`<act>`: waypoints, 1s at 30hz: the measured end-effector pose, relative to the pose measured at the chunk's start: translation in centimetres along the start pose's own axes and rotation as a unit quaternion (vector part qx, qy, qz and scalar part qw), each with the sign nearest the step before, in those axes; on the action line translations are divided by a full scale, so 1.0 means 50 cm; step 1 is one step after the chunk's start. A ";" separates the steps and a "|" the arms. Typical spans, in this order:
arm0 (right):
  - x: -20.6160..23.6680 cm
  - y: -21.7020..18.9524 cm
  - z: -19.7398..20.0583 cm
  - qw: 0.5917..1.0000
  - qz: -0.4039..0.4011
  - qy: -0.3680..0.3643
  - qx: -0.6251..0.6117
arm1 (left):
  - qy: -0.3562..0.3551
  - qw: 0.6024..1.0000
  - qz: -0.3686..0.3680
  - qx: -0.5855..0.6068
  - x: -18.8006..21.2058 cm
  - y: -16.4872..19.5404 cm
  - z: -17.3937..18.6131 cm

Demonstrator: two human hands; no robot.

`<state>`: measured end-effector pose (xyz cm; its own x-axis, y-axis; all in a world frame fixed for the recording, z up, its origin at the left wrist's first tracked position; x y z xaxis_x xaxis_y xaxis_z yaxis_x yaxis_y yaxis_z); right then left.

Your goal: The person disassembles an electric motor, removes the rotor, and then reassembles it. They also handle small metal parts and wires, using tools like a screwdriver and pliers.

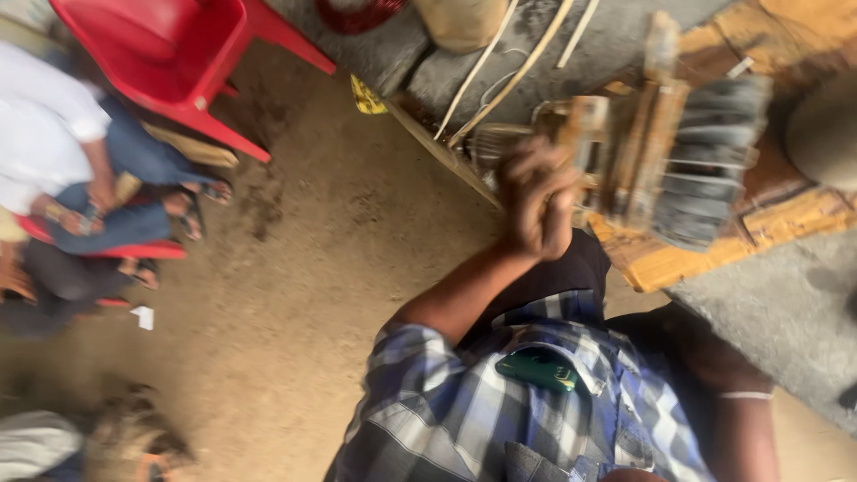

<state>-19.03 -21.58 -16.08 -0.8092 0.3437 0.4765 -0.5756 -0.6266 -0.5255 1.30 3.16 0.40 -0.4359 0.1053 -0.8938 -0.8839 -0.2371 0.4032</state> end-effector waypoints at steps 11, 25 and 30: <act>0.237 -0.443 0.222 0.895 0.442 -0.047 0.033 | 0.030 0.706 0.505 0.496 0.202 -0.179 0.037; 0.117 -0.684 0.339 0.825 0.311 0.396 0.257 | 0.037 0.764 0.398 0.507 0.150 -0.220 0.041; 0.120 -0.613 0.382 0.819 0.381 0.356 0.238 | -0.060 0.821 0.361 0.438 0.114 -0.130 0.084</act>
<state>-4.00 -13.66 16.35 -0.8731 -0.0602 -0.4838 0.1033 -0.9927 -0.0629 3.83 9.36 -6.47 -0.8672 0.3485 -0.3557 -0.1487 0.5004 0.8530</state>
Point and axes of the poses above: each hand's wrist, its own x-axis away from the middle knuckle, its own z-axis out of the back of the hand, y = z × x, the point moved 6 cm from there along -x, towards the middle knuckle, and after that the axes turned 7 degrees about -z, right-handed, at the moved point
